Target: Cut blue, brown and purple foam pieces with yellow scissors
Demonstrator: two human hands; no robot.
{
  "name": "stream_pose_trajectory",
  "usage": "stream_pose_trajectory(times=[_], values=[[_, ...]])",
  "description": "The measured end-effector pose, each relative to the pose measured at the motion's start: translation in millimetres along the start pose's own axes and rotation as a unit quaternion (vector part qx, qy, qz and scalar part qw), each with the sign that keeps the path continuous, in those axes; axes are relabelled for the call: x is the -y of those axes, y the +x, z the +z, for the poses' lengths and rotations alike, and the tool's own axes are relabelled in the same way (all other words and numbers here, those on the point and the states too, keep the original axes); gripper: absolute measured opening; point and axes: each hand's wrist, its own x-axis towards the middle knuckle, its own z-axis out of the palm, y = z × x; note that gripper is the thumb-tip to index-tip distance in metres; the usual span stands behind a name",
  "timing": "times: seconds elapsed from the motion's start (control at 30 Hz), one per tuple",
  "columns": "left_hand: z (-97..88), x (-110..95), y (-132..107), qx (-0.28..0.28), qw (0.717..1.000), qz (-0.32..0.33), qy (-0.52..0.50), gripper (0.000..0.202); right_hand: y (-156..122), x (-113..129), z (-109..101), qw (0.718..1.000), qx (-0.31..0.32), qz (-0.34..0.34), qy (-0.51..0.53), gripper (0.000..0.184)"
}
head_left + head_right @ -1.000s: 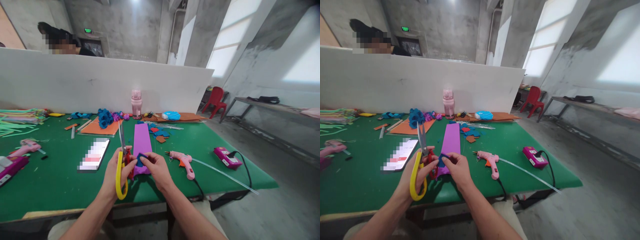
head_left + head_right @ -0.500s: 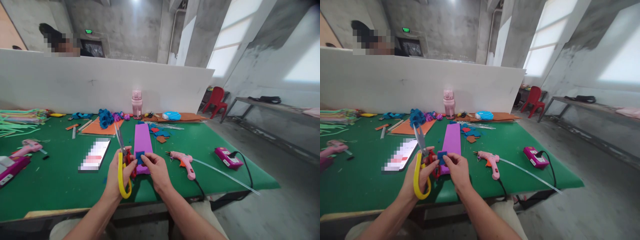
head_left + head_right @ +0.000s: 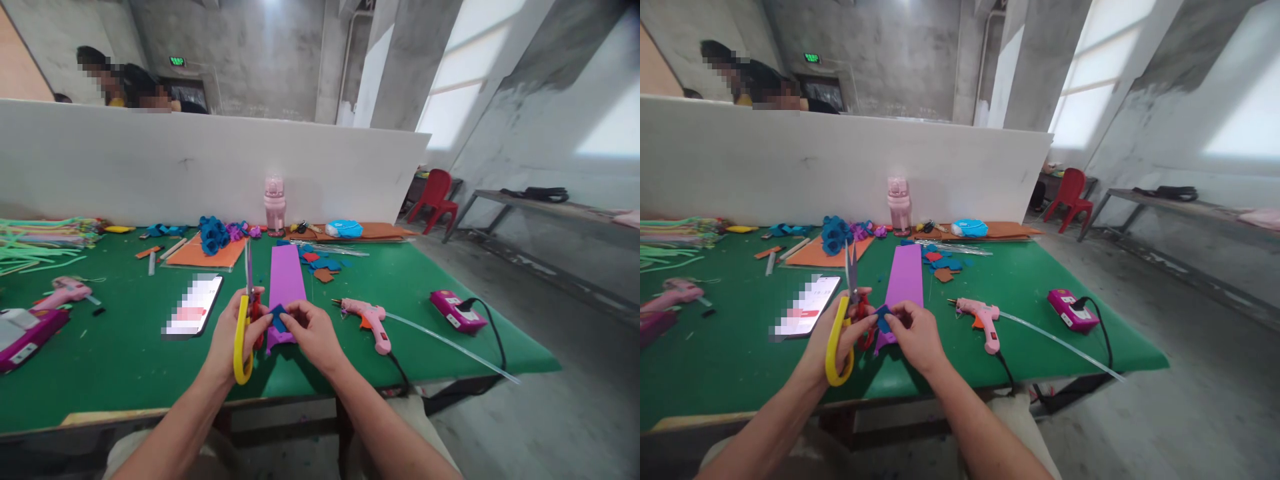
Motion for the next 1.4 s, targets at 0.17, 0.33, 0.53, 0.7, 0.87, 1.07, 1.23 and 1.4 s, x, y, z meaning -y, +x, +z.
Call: stream_pose_trajectory(times=[0.17, 0.33, 0.53, 0.7, 0.87, 1.07, 1.23, 1.4], values=[[1.5, -2, -1, -0.011, 1.0, -0.013, -0.011, 0.046, 3, 0, -1, 0.988, 0.02, 0.083, 0.126, 0.018], [0.6, -1, -3, 0.013, 1.0, -0.007, 0.013, 0.043, 3, 2, 0, 0.987, 0.029, 0.085, 0.135, 0.021], [-1.4, -6, -4, 0.007, 1.0, 0.009, -0.012, 0.045, 2, 0, 4, 0.983, 0.05, 0.106, 0.14, 0.028], [-2.0, -8, -2, -0.011, 1.0, 0.01, 0.003, 0.044, 8, -2, -1, 0.99, 0.029, 0.082, 0.108, 0.027], [-4.9, -7, 2, -0.035, 0.999, 0.005, 0.009, 0.044, 15, 0, -16, 0.997, -0.041, 0.034, 0.054, 0.02], [-0.4, -5, 1, -0.014, 1.0, 0.005, -0.004, 0.047, 8, -5, -8, 0.999, -0.006, -0.012, -0.044, 0.018], [3.1, -6, 0, -0.002, 1.0, 0.004, -0.019, 0.046, 8, -7, -6, 0.992, 0.045, 0.093, 0.07, 0.02], [-0.5, -4, 1, 0.024, 0.995, -0.046, -0.087, 0.049, 8, 1, -15, 0.983, 0.093, 0.112, 0.11, 0.027]])
